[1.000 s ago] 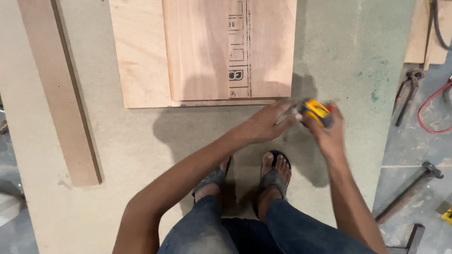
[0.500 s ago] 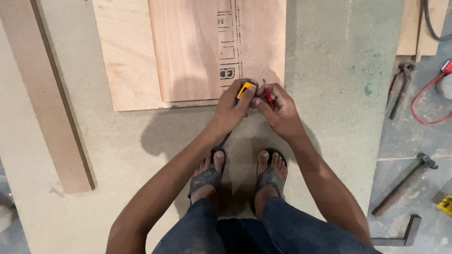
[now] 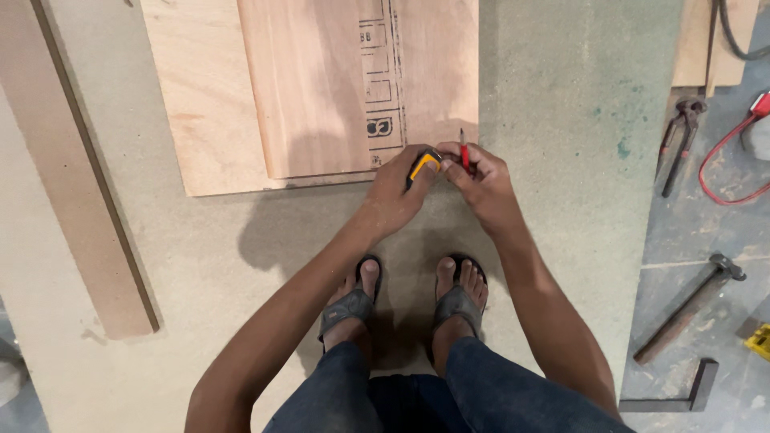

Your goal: The person measures and marks a plywood sheet with a tape measure and pencil, then uses a circular saw to cut the sheet into smaller pieces. The person also measures and marks another piece of plywood.

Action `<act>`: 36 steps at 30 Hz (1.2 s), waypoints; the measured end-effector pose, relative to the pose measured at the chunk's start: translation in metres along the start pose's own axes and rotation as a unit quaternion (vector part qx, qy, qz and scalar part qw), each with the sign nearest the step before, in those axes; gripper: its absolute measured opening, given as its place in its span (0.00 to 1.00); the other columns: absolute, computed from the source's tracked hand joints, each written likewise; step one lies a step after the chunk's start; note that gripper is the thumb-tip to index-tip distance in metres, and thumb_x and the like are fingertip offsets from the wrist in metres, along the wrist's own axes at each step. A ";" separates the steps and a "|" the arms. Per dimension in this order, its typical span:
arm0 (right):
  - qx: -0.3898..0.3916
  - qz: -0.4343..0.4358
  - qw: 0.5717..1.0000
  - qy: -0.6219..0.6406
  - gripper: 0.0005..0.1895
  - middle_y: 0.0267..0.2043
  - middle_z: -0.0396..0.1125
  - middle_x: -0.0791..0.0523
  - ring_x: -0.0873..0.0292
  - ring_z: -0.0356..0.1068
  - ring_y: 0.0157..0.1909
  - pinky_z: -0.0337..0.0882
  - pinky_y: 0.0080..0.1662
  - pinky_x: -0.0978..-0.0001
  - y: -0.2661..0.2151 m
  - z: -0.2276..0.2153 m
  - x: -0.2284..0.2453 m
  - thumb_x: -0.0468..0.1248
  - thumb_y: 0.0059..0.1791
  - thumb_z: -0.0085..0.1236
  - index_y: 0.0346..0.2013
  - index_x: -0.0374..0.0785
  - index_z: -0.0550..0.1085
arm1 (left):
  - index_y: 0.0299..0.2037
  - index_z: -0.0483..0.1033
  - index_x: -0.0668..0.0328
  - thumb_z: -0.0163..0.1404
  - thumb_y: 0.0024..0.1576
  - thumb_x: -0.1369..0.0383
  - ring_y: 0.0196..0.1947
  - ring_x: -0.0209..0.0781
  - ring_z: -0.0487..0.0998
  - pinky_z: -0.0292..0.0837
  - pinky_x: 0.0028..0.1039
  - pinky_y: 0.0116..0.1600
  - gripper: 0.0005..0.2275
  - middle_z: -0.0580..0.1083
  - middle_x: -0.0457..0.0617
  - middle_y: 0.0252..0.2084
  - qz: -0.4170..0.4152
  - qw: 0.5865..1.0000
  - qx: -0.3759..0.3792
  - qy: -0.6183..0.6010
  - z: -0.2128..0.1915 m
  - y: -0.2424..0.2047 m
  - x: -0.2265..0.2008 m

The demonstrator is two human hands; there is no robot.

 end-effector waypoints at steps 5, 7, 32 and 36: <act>0.035 0.052 0.998 0.017 0.08 0.42 0.72 0.60 0.68 0.70 0.46 0.71 0.50 0.75 0.000 -0.010 0.002 0.30 0.52 0.61 0.46 0.34 0.76 | 0.56 0.70 0.63 0.51 0.61 0.58 0.49 0.64 0.76 0.72 0.48 0.51 0.20 0.75 0.64 0.49 -0.017 0.981 0.079 0.177 -0.013 -0.002 -0.017; 0.053 0.036 0.998 0.022 0.09 0.42 0.71 0.61 0.68 0.69 0.46 0.71 0.50 0.75 -0.002 -0.010 0.001 0.29 0.51 0.62 0.46 0.34 0.76 | 0.58 0.69 0.64 0.54 0.58 0.56 0.50 0.64 0.76 0.72 0.49 0.51 0.23 0.75 0.64 0.48 -0.026 0.972 0.107 0.205 -0.016 0.000 -0.022; -0.141 -0.161 0.963 -0.163 0.05 0.44 0.71 0.58 0.71 0.67 0.42 0.68 0.43 0.80 0.026 -0.045 -0.035 0.24 0.54 0.62 0.44 0.31 0.78 | 0.44 0.77 0.60 0.55 0.56 0.67 0.44 0.57 0.76 0.69 0.49 0.47 0.09 0.76 0.57 0.41 0.026 0.897 0.030 0.441 -0.082 0.004 0.018; -0.150 -0.154 0.958 -0.190 0.06 0.42 0.70 0.58 0.71 0.64 0.39 0.66 0.41 0.79 0.026 -0.043 -0.034 0.24 0.53 0.63 0.45 0.31 0.79 | 0.44 0.78 0.59 0.54 0.56 0.67 0.43 0.55 0.77 0.67 0.48 0.46 0.09 0.76 0.55 0.40 0.036 0.881 0.027 0.472 -0.078 0.006 0.024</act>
Point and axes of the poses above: each hand's wrist, its own y-axis towards the middle knuckle, its own z-axis out of the palm, x = y × z, the point moved 1 cm from there along y, towards the middle knuckle
